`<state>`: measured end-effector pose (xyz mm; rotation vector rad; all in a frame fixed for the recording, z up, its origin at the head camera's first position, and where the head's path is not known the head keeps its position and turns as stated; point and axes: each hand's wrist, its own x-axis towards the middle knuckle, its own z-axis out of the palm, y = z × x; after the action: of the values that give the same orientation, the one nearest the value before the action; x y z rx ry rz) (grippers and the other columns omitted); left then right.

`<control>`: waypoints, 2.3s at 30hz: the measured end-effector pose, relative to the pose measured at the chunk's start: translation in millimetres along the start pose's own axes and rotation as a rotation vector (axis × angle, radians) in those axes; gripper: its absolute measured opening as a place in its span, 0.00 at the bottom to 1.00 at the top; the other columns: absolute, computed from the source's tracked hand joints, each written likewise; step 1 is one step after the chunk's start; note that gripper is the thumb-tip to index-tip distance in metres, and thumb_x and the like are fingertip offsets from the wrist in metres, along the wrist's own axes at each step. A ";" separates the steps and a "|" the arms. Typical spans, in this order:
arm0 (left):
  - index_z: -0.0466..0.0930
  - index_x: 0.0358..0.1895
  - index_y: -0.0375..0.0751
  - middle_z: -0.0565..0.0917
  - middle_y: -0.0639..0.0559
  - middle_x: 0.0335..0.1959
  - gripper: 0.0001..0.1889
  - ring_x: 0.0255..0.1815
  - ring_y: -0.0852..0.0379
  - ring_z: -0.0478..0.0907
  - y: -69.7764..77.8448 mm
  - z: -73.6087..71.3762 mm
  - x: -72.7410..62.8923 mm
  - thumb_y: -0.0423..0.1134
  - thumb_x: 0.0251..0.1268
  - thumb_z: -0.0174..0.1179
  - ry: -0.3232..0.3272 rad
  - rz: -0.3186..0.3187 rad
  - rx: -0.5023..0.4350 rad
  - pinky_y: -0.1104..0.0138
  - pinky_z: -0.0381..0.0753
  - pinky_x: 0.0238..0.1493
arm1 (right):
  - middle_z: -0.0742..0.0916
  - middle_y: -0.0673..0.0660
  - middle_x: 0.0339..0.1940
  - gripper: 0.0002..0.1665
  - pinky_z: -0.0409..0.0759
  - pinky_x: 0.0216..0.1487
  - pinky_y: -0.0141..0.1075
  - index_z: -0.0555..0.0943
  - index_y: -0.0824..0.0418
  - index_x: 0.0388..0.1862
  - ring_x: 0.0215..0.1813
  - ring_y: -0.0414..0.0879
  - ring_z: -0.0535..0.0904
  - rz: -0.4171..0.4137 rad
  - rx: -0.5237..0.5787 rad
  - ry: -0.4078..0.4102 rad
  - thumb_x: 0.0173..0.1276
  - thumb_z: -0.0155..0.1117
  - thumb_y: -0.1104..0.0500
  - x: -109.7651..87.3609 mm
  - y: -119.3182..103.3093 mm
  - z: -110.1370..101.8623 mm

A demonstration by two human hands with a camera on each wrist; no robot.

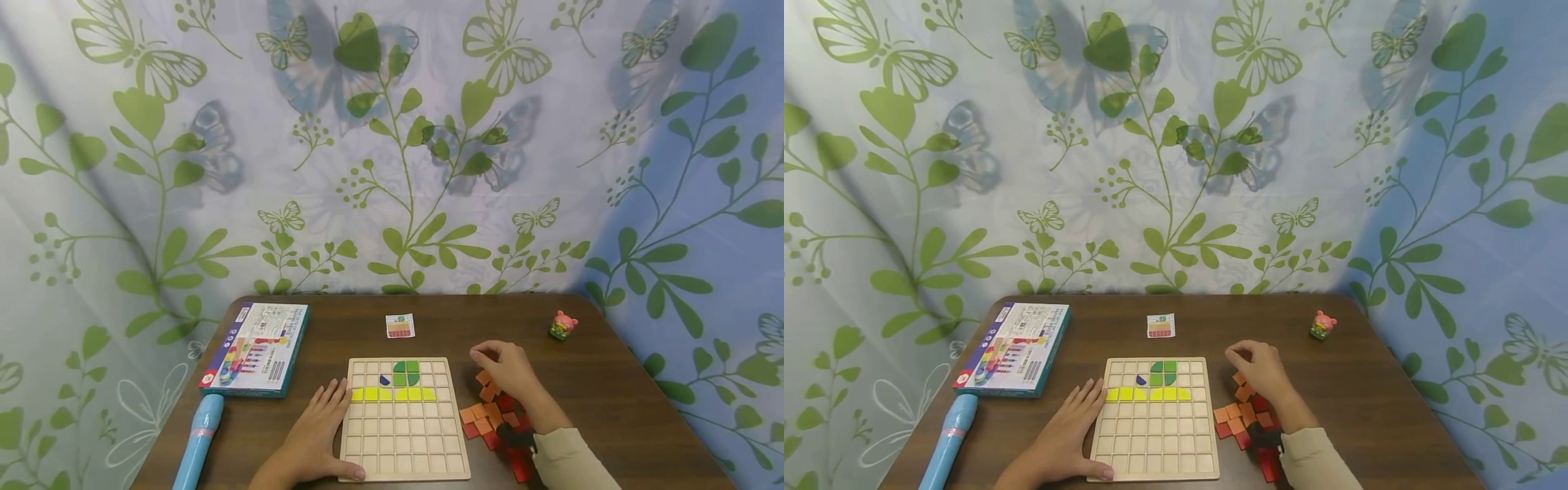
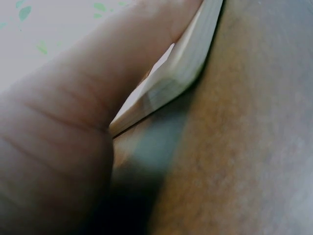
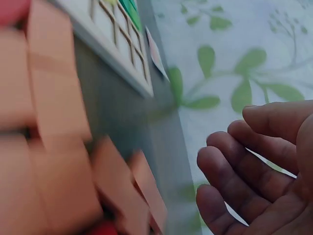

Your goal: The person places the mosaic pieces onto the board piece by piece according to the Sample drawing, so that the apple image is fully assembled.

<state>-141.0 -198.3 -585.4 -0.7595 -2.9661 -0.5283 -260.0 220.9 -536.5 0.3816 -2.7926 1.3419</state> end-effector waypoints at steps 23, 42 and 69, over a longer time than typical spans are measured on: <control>0.55 0.83 0.32 0.51 0.36 0.85 0.75 0.84 0.37 0.44 -4.2 0.5 0.2 0.90 0.41 0.59 0.015 0.012 0.000 0.43 0.43 0.81 | 0.84 0.61 0.47 0.09 0.79 0.52 0.58 0.88 0.61 0.40 0.49 0.59 0.79 0.027 -0.196 0.010 0.60 0.77 0.67 -13.0 70.5 -46.8; 0.55 0.83 0.31 0.50 0.36 0.85 0.74 0.84 0.36 0.45 -4.3 4.9 -3.6 0.89 0.43 0.60 -0.006 0.020 -0.026 0.41 0.46 0.80 | 0.87 0.53 0.50 0.09 0.75 0.63 0.65 0.90 0.52 0.41 0.59 0.62 0.81 -0.008 -0.168 0.041 0.66 0.78 0.65 -32.7 89.5 -42.8; 0.54 0.84 0.32 0.50 0.37 0.85 0.74 0.85 0.37 0.44 -8.1 7.7 -2.4 0.89 0.44 0.58 -0.011 0.026 -0.008 0.41 0.45 0.80 | 0.87 0.54 0.48 0.06 0.85 0.43 0.34 0.90 0.58 0.44 0.45 0.50 0.85 -0.067 0.007 0.129 0.70 0.76 0.63 -14.4 35.9 -13.2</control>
<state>-142.3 -203.4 -595.5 -0.8029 -2.9614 -0.5367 -255.3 255.7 -557.5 0.3714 -2.6477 1.3134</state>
